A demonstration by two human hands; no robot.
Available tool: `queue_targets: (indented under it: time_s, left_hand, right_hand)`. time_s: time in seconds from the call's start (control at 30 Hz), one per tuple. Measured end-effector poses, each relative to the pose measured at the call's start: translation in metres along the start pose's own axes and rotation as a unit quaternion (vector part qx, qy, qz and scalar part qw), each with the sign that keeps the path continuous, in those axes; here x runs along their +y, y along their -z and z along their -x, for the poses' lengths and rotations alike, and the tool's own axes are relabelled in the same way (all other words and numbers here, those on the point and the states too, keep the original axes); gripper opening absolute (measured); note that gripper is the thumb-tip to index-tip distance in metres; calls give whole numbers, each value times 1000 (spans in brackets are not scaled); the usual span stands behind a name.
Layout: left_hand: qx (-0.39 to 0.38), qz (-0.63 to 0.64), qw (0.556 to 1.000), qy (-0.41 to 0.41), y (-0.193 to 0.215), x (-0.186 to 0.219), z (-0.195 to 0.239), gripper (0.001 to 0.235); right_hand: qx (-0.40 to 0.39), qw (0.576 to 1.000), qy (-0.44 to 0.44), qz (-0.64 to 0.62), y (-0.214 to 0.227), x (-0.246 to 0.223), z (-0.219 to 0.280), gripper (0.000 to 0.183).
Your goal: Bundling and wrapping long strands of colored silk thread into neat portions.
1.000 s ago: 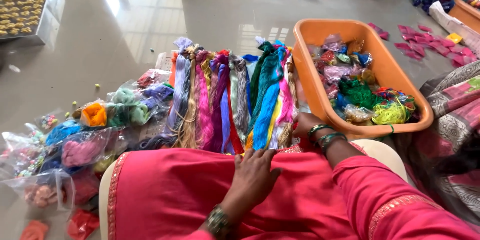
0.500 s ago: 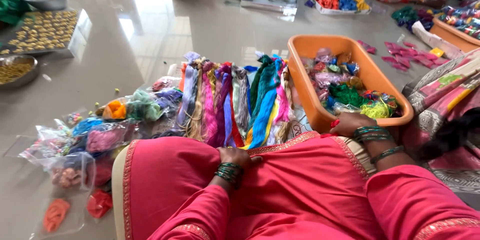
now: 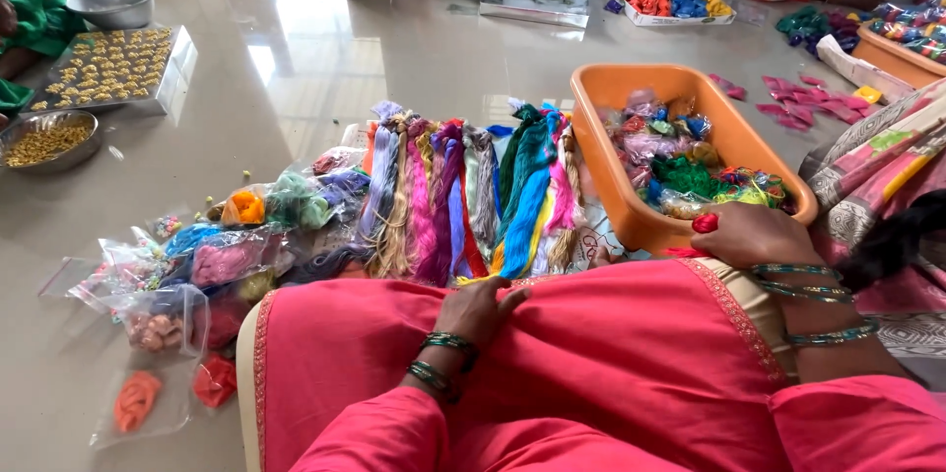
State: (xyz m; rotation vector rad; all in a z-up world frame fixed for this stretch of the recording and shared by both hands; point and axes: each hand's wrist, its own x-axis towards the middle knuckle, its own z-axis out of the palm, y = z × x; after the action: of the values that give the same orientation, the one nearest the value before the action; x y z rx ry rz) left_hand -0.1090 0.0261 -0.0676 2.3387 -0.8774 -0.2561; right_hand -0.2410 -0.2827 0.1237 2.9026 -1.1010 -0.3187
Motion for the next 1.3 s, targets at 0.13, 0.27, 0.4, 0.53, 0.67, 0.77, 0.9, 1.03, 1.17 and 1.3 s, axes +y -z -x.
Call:
queue_targets:
  time_s: [0.13,0.27,0.4,0.53,0.67,0.77,0.9,1.03,1.17,1.3]
  left_hand:
    - [-24,76,996,-24,-26,18,-7,62]
    - [-141,199,969,-38,-39,35,-18,64]
    - [-252,111,961,-29,-63,24,-26,76]
    - [-268,124,955,0,-63,24,-27,76]
    - [-282,130,950,31,-57,23,-30,71]
    - [-284,138,948,44,-55,13,-29,63]
    - [-264,134,955,26,-55,6,-29,46]
    - [-236,158,959,16,-51,9,-30,39]
    - [-246,166,955,17,-41,7,-32,37]
    - [-200,165,965,-38,-39,10,-28,30]
  right_hand:
    - [-1,1000,-1,-3,-6,0,-11,38]
    - [-3,1000,8,-8,-10,-5,-35,39]
    - [-39,998,25,-34,-40,4,-72,41]
    - [-59,997,38,-43,-51,5,-87,39]
    - [-38,997,59,-29,-47,-7,-84,40]
    - [-18,997,65,-37,-53,-20,-92,41]
    - [-60,987,89,-119,-80,-5,-116,30]
    - [37,957,130,-255,-84,11,-104,25]
    - [48,993,65,-89,-28,-21,-29,31]
    - [38,999,23,-5,-31,-30,8,52]
